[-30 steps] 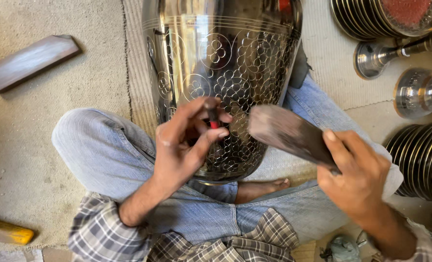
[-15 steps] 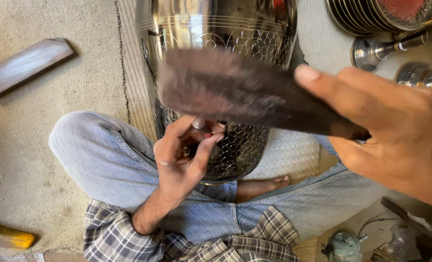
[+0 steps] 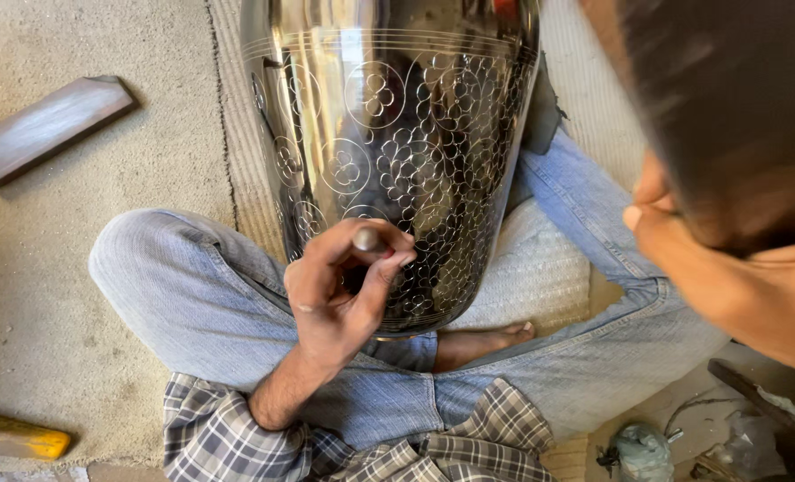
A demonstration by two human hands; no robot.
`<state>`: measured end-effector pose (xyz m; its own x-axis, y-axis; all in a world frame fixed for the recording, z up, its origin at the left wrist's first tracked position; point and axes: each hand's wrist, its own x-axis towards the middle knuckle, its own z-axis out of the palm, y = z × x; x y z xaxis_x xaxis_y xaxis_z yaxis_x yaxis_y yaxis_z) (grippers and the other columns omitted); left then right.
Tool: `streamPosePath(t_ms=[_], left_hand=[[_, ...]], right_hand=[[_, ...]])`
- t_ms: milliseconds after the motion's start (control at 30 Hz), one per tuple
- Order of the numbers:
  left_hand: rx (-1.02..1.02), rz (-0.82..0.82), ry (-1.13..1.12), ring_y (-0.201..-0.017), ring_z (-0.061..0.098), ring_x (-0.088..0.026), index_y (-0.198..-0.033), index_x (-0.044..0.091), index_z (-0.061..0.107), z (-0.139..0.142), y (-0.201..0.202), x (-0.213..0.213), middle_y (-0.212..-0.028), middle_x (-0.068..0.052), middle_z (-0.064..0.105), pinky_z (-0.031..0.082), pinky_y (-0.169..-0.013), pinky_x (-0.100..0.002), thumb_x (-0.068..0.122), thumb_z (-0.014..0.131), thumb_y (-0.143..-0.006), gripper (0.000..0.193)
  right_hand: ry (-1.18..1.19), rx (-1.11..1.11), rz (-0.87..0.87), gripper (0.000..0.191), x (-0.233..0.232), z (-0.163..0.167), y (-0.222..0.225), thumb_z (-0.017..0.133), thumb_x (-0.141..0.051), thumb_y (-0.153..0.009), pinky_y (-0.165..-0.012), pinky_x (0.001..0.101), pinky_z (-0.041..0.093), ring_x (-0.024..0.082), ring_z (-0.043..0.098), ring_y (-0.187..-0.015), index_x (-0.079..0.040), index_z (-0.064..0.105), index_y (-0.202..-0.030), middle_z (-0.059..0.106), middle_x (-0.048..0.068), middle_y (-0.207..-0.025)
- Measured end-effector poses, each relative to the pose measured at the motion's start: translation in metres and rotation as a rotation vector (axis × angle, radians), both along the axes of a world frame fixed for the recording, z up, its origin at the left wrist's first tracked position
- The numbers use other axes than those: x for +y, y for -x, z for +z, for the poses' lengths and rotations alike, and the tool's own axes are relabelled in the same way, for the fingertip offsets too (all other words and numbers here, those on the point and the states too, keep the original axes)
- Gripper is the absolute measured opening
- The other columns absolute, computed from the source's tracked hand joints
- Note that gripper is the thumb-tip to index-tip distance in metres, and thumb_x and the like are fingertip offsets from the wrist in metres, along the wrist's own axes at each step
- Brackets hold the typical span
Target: The person sits cross-legged on the floor holding a large brass vase between their legs and hammers a small punch against the vase surface with a wooden mallet, working a decorative pattern into the metal. They reposition the punch repeatedly along the etched design while striking.
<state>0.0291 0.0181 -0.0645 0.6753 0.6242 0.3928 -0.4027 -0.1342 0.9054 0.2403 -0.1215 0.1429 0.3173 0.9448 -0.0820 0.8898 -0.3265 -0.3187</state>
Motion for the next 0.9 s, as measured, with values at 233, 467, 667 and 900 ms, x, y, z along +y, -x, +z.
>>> streamPosePath(t_ms=[233,467,667,900], left_hand=[[0.169,-0.178,-0.274,-0.087,0.077,-0.017,-0.13,0.01,0.066,0.01,-0.004,0.023,-0.105,-0.005,0.078,0.064,-0.075,-0.03,0.007,0.075,-0.097,0.034],[0.22,-0.46,-0.398,-0.076,0.077,-0.011,-0.141,0.018,0.062,0.008,-0.016,0.044,-0.114,-0.001,0.08,0.063,-0.063,-0.026,0.006,0.074,-0.095,0.048],[0.204,-0.646,-0.414,-0.073,0.073,-0.012,-0.145,0.021,0.06,0.014,-0.02,0.056,-0.102,0.0,0.078,0.063,-0.064,-0.027,-0.007,0.068,-0.082,0.069],[0.302,-0.848,-0.518,-0.052,0.069,-0.01,-0.137,0.025,0.067,0.019,-0.035,0.064,-0.104,0.0,0.083,0.059,-0.051,-0.024,-0.014,0.068,-0.083,0.066]], right_hand=[[-0.034,0.085,-0.084,0.076,-0.028,-0.028,0.017,0.074,-0.003,-0.084,-0.057,0.0308,0.053,0.015,0.066,-0.066,-0.009,0.043,-0.153,0.066,0.009,-0.088],[-0.142,0.004,-0.171,0.081,-0.088,-0.07,0.037,0.075,0.004,-0.076,-0.07,0.037,0.06,0.027,0.073,-0.086,-0.006,0.042,-0.149,0.07,0.02,-0.109],[-0.306,0.132,-0.407,0.073,-0.123,-0.1,0.064,0.074,0.005,-0.082,-0.072,0.0351,0.059,0.019,0.072,-0.081,0.0,0.039,-0.146,0.07,0.012,-0.094],[-0.33,-0.033,-0.341,0.055,-0.162,-0.13,0.078,0.074,0.004,-0.09,-0.07,0.0332,0.057,0.021,0.07,-0.083,-0.004,0.051,-0.14,0.069,0.013,-0.104]])
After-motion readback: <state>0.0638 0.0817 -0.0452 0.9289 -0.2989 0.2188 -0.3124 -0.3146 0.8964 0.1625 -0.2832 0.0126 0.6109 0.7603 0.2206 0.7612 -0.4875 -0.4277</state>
